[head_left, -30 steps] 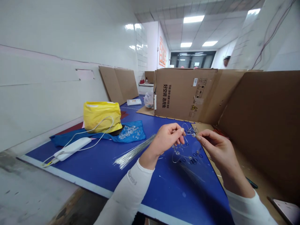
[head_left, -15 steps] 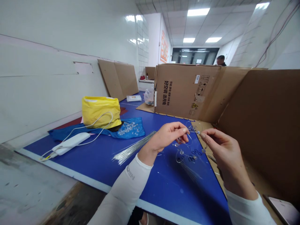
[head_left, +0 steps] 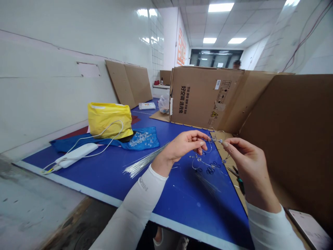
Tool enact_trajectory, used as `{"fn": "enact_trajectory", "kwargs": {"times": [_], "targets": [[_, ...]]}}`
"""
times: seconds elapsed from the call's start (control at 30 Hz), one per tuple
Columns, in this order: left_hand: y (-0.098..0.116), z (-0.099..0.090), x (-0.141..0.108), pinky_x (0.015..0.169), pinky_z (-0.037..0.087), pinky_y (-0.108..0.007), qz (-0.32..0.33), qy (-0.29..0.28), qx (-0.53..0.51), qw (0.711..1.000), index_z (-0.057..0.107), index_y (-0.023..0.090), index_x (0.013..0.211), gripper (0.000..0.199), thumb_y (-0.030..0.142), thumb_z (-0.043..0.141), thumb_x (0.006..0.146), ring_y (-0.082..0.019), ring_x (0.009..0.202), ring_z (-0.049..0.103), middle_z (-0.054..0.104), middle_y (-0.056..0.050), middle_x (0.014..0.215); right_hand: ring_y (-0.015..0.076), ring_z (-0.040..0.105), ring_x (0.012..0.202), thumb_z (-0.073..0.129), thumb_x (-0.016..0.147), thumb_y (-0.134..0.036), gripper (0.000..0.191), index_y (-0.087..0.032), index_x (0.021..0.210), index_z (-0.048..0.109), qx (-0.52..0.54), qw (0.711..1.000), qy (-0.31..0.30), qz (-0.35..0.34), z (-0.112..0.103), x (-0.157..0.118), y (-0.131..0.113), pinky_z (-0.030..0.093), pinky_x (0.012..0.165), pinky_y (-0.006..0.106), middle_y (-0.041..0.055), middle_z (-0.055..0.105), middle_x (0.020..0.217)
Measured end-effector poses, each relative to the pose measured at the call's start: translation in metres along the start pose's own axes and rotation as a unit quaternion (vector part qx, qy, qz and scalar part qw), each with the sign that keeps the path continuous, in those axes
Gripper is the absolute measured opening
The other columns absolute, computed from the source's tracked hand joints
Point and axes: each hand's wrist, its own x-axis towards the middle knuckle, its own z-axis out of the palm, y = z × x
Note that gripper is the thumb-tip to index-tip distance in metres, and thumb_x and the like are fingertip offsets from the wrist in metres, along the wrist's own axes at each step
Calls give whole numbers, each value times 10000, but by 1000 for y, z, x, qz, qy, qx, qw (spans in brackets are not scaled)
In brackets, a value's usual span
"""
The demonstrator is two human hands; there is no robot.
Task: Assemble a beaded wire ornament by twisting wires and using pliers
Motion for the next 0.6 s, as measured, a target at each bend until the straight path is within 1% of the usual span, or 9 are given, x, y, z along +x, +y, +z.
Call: {"fn": "enact_trajectory", "kwargs": {"times": [0.17, 0.33, 0.43, 0.6], "targets": [[-1, -3, 2, 665, 513, -251, 1, -1, -1, 1000, 723, 101, 1053, 206, 204, 705, 875, -86, 643, 619, 708, -39, 811, 162, 588, 623, 832, 733, -432, 210, -231, 758, 776, 1, 1000, 4, 22, 0, -1, -6, 463, 559, 284, 26, 715, 713], [1, -5, 2, 636, 505, -227, 2, -2, 0, 1000, 742, 105, 1005, 170, 191, 702, 864, -74, 620, 599, 708, -27, 781, 163, 576, 604, 832, 730, -463, 258, -214, 751, 768, 21, 999, -19, 33, 1, -2, -7, 453, 553, 295, 29, 701, 695], [2, -5, 1, 650, 516, -237, 7, 2, 3, 1000, 743, 113, 1032, 180, 200, 695, 882, -86, 648, 616, 720, -39, 816, 158, 574, 614, 831, 735, -450, 241, -218, 755, 770, 17, 999, -8, 25, 3, -3, -6, 450, 556, 287, 29, 706, 710], [4, -3, -2, 736, 548, -282, -2, -11, -22, 1000, 718, 119, 1136, 232, 237, 633, 955, -115, 730, 676, 749, -81, 917, 162, 592, 640, 828, 780, -439, 206, -240, 807, 781, 20, 999, 17, 20, 1, -3, -1, 461, 561, 285, 24, 718, 745]]}}
